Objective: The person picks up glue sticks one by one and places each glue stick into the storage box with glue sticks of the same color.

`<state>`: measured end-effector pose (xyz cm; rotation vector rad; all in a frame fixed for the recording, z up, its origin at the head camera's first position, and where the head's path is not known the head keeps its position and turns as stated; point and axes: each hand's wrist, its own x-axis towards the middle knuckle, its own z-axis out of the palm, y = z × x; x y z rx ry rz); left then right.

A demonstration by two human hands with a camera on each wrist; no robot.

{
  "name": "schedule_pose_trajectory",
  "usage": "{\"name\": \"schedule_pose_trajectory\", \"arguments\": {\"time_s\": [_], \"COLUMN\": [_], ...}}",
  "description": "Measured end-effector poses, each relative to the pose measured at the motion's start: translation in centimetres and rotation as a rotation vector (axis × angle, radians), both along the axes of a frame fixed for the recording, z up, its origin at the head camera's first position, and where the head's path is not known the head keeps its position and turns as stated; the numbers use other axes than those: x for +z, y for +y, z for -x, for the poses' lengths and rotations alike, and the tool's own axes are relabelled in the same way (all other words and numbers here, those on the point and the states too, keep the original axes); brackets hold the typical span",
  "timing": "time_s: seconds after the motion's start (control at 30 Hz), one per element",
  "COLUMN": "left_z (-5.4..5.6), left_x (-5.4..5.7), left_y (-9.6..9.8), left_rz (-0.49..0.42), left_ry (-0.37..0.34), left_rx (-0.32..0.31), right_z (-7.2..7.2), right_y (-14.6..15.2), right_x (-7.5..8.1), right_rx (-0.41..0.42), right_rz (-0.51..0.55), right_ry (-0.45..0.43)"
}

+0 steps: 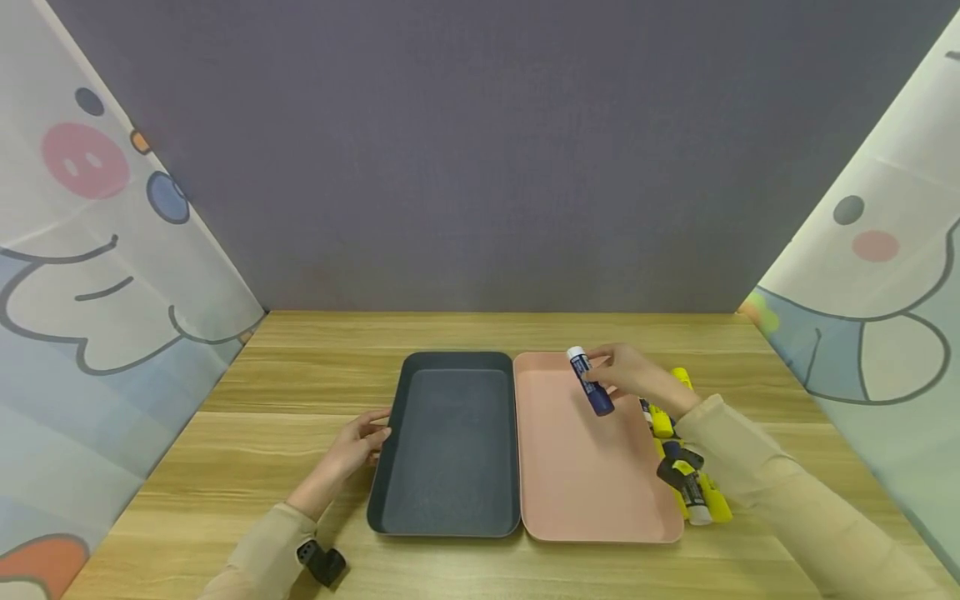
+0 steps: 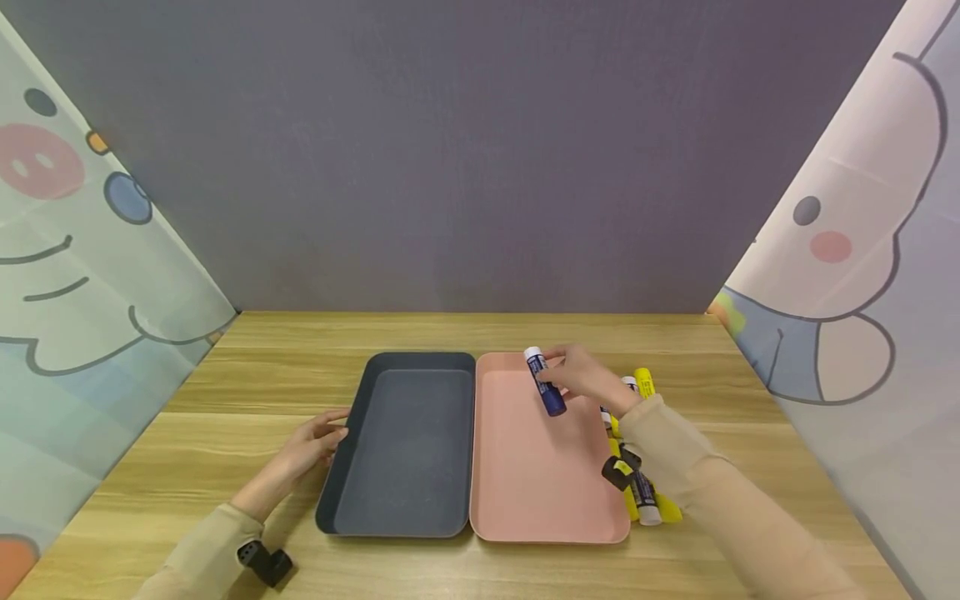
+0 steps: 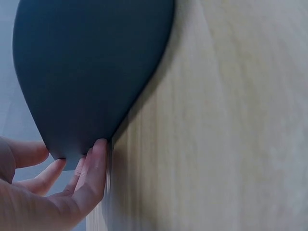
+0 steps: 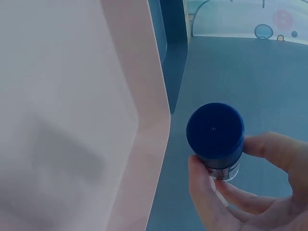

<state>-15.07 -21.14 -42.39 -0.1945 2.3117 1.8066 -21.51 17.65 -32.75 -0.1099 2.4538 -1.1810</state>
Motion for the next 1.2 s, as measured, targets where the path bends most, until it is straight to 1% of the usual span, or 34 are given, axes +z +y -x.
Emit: {"name": "schedule_pose_trajectory", "arguments": {"time_s": [0.13, 0.3, 0.4, 0.5, 0.53, 0.8, 1.03, 1.2], "left_z": [0.0, 0.1, 0.1, 0.0, 0.0, 0.0, 0.1, 0.1], "left_x": [0.0, -0.2, -0.2, -0.2, -0.2, 0.0, 0.0, -0.1], "left_y": [0.0, -0.1, -0.1, -0.1, -0.1, -0.1, -0.1, 0.0], "left_rz": [0.008, -0.004, -0.009, -0.014, -0.012, -0.020, -0.015, -0.012], "left_ry": [0.001, -0.004, -0.013, -0.021, -0.019, -0.025, -0.026, -0.029], "left_rx": [0.003, -0.002, -0.008, 0.000, -0.007, -0.007, -0.002, 0.006], "right_z": [0.7, 1.5, 1.9, 2.3, 2.5, 3.6, 4.2, 4.3], "right_y": [-1.4, -3.1, -4.0, -4.9, -5.3, -7.8, -9.9, -11.5], "right_x": [-0.2, -0.5, -0.6, -0.5, -0.4, -0.4, -1.6, -2.2], "right_rx": [-0.001, 0.006, 0.011, 0.025, 0.030, 0.007, -0.024, -0.045], "right_rz": [0.042, 0.084, 0.095, 0.104, 0.106, 0.136, 0.181, 0.190], "right_ry": [-0.014, -0.020, -0.024, -0.034, -0.036, -0.093, -0.132, -0.143]}}
